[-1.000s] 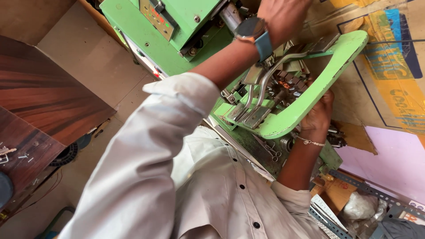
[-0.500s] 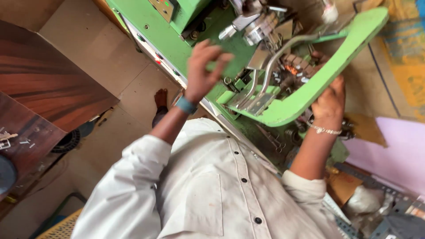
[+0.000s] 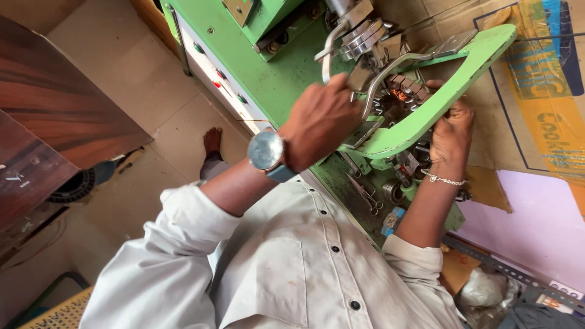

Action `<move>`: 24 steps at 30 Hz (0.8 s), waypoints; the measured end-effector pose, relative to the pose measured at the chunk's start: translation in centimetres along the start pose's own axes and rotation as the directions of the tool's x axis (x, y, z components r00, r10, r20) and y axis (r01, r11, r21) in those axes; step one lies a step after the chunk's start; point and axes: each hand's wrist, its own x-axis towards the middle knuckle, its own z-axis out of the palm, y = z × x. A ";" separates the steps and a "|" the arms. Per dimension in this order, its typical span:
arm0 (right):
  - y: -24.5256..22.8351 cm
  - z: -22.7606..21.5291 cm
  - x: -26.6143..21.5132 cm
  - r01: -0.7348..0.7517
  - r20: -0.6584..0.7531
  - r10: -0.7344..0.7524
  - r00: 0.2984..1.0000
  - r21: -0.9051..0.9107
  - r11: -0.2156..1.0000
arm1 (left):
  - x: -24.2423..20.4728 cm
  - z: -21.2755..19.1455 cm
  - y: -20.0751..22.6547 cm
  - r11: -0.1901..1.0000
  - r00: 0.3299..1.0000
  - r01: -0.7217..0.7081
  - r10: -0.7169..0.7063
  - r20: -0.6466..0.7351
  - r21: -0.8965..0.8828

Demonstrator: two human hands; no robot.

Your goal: The person operates a green industrial machine, repeatedly inserting small metal components into a rotating mechanism and pressing a control button. The person also adjusts parts of the machine and handles the components by hand.

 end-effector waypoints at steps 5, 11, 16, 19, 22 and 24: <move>0.3 0.4 -0.3 0.035 -0.066 -0.037 0.997 -0.029 0.999 | -2.9 1.9 -3.4 0.965 0.995 -0.093 0.084 -0.045 -0.245; 2.1 1.4 0.5 0.195 0.071 -0.226 0.972 0.299 0.934 | -4.0 5.7 -5.9 0.826 0.957 -0.248 0.126 -0.263 -0.506; 4.3 1.3 1.2 0.174 0.024 -0.201 0.979 0.405 0.898 | -4.0 9.6 -6.2 0.853 0.954 -0.178 0.026 -0.300 -0.490; 5.1 0.8 1.2 0.200 0.021 -0.229 0.973 0.408 0.891 | -3.9 10.5 -6.0 0.922 0.978 -0.098 0.019 -0.210 -0.373; 5.5 0.7 1.2 0.195 -0.004 -0.210 0.978 0.397 0.897 | -3.8 10.7 -5.9 0.960 0.979 -0.105 0.054 -0.196 -0.260; 5.7 1.1 1.2 0.201 -0.018 -0.213 0.977 0.407 0.891 | -3.8 10.9 -6.0 0.965 0.974 -0.122 0.071 -0.216 -0.234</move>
